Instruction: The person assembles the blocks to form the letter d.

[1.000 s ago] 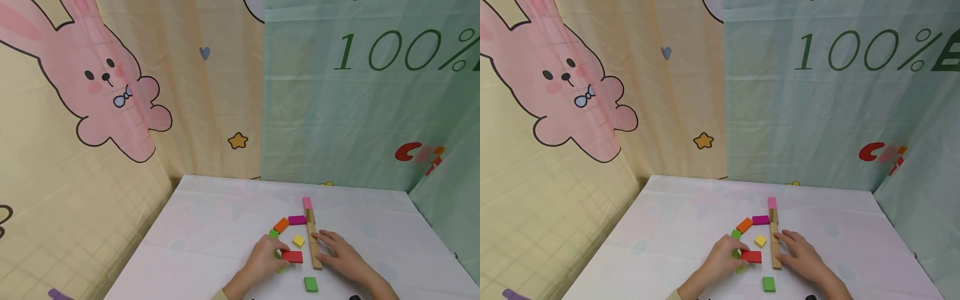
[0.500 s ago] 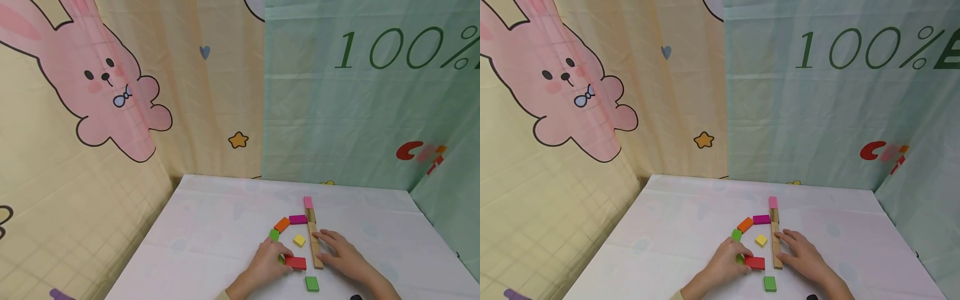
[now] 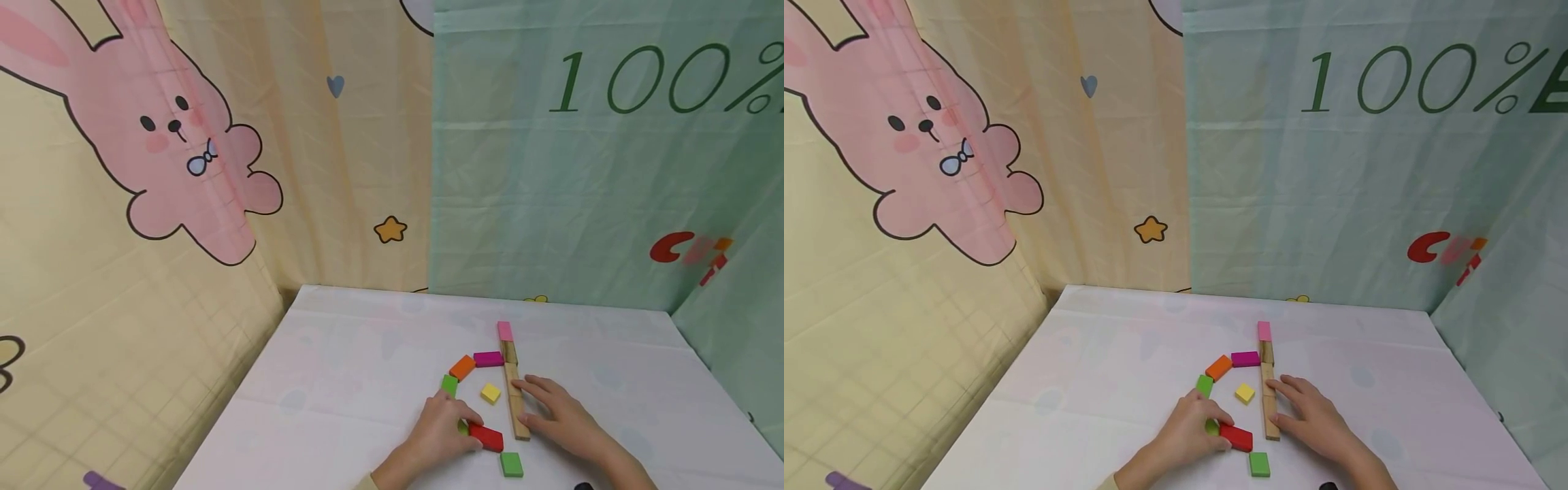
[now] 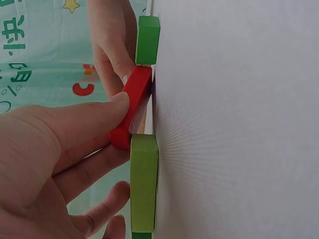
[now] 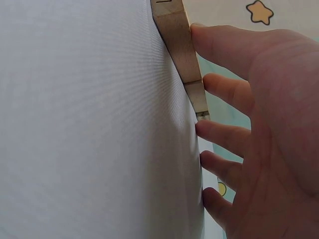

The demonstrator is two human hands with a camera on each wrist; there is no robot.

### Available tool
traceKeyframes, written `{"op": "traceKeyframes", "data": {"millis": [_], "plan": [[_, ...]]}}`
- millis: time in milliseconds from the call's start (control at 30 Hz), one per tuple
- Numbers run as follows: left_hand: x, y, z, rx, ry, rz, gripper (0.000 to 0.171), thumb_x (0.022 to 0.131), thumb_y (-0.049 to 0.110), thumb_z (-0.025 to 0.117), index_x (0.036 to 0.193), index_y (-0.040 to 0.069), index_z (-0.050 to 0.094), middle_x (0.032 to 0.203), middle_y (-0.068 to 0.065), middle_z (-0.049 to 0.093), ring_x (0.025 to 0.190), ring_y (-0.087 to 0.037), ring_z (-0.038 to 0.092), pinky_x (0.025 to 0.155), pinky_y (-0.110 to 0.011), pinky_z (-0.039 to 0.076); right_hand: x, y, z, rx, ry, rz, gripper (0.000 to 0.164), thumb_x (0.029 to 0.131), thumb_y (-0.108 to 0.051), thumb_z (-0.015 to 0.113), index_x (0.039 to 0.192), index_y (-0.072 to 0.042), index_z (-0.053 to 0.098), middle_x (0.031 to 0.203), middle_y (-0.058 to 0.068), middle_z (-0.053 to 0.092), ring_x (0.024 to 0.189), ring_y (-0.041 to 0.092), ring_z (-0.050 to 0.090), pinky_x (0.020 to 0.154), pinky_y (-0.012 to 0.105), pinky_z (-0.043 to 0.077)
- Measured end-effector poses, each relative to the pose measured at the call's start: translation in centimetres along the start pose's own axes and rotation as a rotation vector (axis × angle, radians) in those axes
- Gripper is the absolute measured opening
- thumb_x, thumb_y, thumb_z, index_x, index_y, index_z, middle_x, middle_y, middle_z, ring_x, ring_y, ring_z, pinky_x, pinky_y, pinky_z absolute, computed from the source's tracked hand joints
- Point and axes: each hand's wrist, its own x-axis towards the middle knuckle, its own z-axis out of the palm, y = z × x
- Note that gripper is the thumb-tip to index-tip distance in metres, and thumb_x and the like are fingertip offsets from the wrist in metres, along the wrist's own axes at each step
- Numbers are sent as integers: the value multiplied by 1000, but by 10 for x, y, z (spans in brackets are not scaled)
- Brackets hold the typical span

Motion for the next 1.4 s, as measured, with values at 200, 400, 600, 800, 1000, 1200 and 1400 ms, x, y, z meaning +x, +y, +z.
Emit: {"op": "traceKeyframes", "data": {"millis": [200,400,600,800,1000,1200,1400], "plan": [[1,2,3,4,-2,11,29,76,34,90,103,36,79,87,28,62,88,0,42,71,-24,37,-1,1,-1,-4,-2,7,73,84,-64,69,145,-27,54,149,15,45,135,44,39,93,73,39],[-1,2,3,24,-23,40,32,76,34,89,107,36,78,84,28,60,88,2,43,71,-22,38,-1,2,1,8,-8,13,73,85,-65,68,146,-28,54,150,15,44,136,44,38,94,73,38],[0,-1,2,101,-49,94,37,78,31,89,112,36,76,85,29,60,87,4,44,73,-21,38,-1,2,0,6,4,-8,72,85,-64,68,146,-27,54,149,14,45,135,43,39,94,72,39],[2,-2,2,130,-64,107,39,78,31,89,114,38,75,86,30,60,87,4,44,74,-21,38,0,2,0,-6,3,-2,73,85,-65,67,146,-27,54,149,15,45,134,44,40,93,73,39],[1,-2,0,133,-78,113,37,78,29,89,112,37,75,86,30,60,88,3,44,75,-21,38,0,1,0,2,3,4,72,85,-64,68,145,-26,54,149,15,45,135,44,39,94,74,38],[-1,-2,-1,151,-93,124,36,79,29,88,112,37,76,89,30,62,90,4,44,75,-22,39,0,0,1,3,3,6,73,85,-65,68,145,-27,55,149,14,45,135,44,39,94,74,38],[-3,-1,-3,166,-110,145,36,79,29,88,111,37,76,94,30,63,93,4,45,77,-22,40,0,0,1,2,4,2,72,85,-64,68,145,-27,55,149,14,45,135,44,39,94,74,38]]}}
